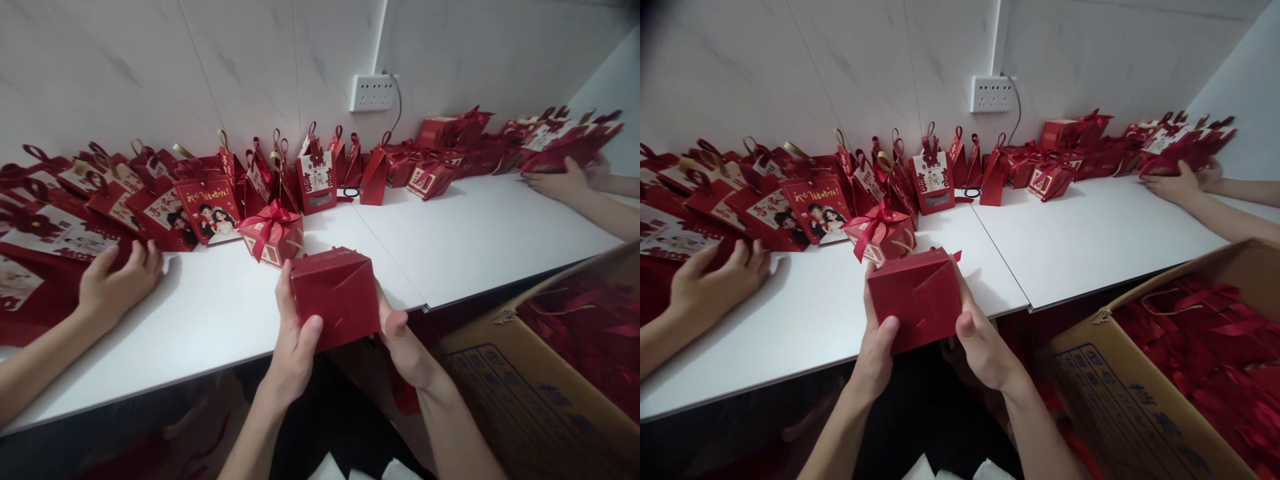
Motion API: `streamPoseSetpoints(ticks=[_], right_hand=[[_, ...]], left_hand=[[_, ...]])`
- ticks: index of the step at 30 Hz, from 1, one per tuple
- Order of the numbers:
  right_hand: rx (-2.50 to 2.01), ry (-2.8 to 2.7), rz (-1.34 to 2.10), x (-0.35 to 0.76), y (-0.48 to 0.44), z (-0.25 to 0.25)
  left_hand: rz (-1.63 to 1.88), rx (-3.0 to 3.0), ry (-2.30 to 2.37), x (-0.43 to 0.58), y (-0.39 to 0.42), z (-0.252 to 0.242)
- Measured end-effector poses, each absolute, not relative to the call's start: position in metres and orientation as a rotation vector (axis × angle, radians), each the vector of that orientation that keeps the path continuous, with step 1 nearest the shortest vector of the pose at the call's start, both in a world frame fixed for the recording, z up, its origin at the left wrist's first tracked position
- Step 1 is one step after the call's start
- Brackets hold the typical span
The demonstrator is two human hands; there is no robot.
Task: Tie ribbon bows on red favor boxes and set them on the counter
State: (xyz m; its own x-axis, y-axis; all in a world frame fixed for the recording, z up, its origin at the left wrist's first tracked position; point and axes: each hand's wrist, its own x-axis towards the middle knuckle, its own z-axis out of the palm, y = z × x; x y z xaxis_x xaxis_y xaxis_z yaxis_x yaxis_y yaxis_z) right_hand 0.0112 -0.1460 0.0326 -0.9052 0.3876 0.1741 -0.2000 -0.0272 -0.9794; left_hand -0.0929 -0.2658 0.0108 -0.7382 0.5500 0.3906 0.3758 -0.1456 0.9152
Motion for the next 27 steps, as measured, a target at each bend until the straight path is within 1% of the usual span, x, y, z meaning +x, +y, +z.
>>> streamPoseSetpoints(ticks=[4, 7, 9, 11, 13, 15, 19, 21, 23, 27], right_hand=[[-0.203, -1.658, 1.979, 0.012, -0.142, 0.030], [-0.245, -1.583, 1.884, 0.009, -0.140, 0.022], [-0.236, -1.591, 1.763, 0.008, -0.141, 0.013], [-0.198, -1.677, 1.638, 0.009, -0.142, 0.004], [-0.150, -1.811, 1.564, 0.011, -0.141, -0.005], [-0.099, -1.895, 1.597, 0.015, -0.139, -0.012], [-0.079, -1.805, 1.694, 0.016, -0.136, -0.016], [-0.101, -1.830, 1.673, 0.015, -0.134, -0.016], [-0.113, -1.892, 1.654, 0.015, -0.133, -0.017], [-0.088, -1.928, 1.668, 0.019, -0.131, -0.017]], left_hand=[[1.941, 1.295, 1.795, -0.099, -0.279, 0.018], [1.900, 1.345, 1.609, -0.099, -0.285, 0.026], [1.974, 1.312, 1.498, -0.100, -0.284, 0.027], [2.135, 1.226, 1.444, -0.102, -0.280, 0.022], [2.273, 1.130, 1.466, -0.105, -0.277, 0.015], [2.300, 1.081, 1.576, -0.109, -0.275, 0.007], [2.045, 1.183, 1.816, -0.110, -0.279, 0.000], [1.938, 1.251, 1.819, -0.110, -0.282, 0.000], [1.916, 1.288, 1.765, -0.110, -0.284, 0.000], [2.067, 1.177, 1.681, -0.108, -0.284, 0.003]])
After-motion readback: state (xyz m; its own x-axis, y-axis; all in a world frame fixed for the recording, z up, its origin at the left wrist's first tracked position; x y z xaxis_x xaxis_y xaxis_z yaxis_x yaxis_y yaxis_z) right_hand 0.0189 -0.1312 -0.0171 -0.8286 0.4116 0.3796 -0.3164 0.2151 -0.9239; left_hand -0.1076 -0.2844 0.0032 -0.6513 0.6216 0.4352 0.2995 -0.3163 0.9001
